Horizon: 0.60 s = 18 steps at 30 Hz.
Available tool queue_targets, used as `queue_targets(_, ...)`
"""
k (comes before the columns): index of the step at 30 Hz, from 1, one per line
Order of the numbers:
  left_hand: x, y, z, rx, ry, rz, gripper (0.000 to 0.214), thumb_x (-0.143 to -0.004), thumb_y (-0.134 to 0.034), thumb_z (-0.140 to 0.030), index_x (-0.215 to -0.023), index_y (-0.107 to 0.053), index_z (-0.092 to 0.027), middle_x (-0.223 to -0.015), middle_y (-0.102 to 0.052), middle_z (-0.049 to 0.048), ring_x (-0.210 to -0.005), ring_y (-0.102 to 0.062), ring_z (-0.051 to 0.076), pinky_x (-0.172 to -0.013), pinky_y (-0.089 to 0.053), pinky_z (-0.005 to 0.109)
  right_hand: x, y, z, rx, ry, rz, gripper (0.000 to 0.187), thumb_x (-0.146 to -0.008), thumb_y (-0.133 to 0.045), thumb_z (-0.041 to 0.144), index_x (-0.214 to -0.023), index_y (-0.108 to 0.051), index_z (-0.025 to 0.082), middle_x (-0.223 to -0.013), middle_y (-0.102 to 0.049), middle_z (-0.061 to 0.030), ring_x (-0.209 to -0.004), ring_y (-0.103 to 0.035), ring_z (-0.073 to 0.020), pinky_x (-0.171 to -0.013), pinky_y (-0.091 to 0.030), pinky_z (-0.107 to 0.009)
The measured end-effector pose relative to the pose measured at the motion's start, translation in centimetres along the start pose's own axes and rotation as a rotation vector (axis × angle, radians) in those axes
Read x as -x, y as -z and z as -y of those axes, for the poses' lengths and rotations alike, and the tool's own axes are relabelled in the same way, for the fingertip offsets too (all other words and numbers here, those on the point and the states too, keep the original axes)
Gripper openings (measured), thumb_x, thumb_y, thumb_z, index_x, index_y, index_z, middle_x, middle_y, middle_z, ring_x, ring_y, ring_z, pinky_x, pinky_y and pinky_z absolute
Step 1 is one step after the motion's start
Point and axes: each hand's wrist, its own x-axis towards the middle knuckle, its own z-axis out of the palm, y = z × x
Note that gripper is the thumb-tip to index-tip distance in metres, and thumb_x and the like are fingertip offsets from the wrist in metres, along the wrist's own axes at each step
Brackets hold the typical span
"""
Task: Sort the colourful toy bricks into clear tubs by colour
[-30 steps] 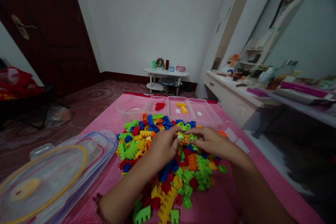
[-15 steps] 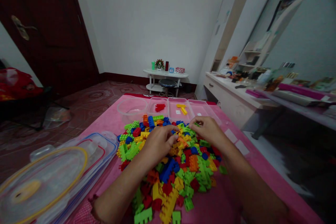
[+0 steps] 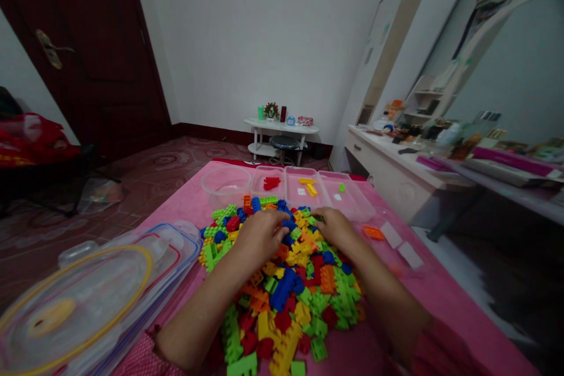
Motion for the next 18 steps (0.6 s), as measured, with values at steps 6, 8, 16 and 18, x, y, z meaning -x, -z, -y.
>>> queue_targets(6,0.1,-1.5,-0.2,0.060,-0.209,0.105,0.043,-0.078,-0.054,-0.014,-0.120,-0.059,-0.022,-0.117,-0.062,0.0067,-0.109,-0.056,0.020,-0.095,-0.044,0.031,1.4,0.1,1.2,-0.052,-0.096,-0.158,0.033,-0.078,-0.050,0.027,-0.106,-0.066,0.018,-0.089,-0.069,-0.0060,-0.081,-0.063,-0.0193,-0.072,-0.046,-0.028)
queue_targets(8,0.1,-1.5,-0.2,0.025,-0.165,0.120,0.042,-0.077,-0.053,-0.013,-0.118,-0.060,-0.021,-0.108,-0.064,0.0073,-0.102,-0.059,0.021,-0.090,-0.046,0.032,2.1,0.8,2.1,-0.216,-0.097,-0.194,0.033,-0.078,-0.049,0.031,-0.103,-0.066,0.017,-0.075,-0.065,-0.0028,-0.069,-0.060,-0.0168,-0.062,-0.044,-0.025)
queue_targets(16,0.4,-1.6,-0.1,-0.017,-0.164,0.139,0.040,-0.078,-0.056,-0.020,-0.117,-0.058,-0.024,-0.104,-0.061,0.0071,-0.096,-0.060,0.021,-0.082,-0.048,0.031,0.0,3.4,0.8,-0.448,-0.105,-0.237,0.034,-0.073,-0.055,0.036,-0.094,-0.069,0.012,-0.069,-0.063,-0.0042,-0.059,-0.056,-0.0154,-0.056,-0.044,-0.026)
queue_targets(18,0.5,-1.6,-0.2,-0.022,-0.164,0.138,0.040,-0.077,-0.057,-0.019,-0.117,-0.059,-0.024,-0.104,-0.061,0.0071,-0.095,-0.060,0.022,-0.081,-0.048,0.031,-1.5,4.3,-0.8,-0.352,-0.125,-0.371,0.040,-0.073,-0.055,0.037,-0.102,-0.067,0.012,-0.079,-0.066,-0.0074,-0.063,-0.059,-0.0166,-0.060,-0.047,-0.028)
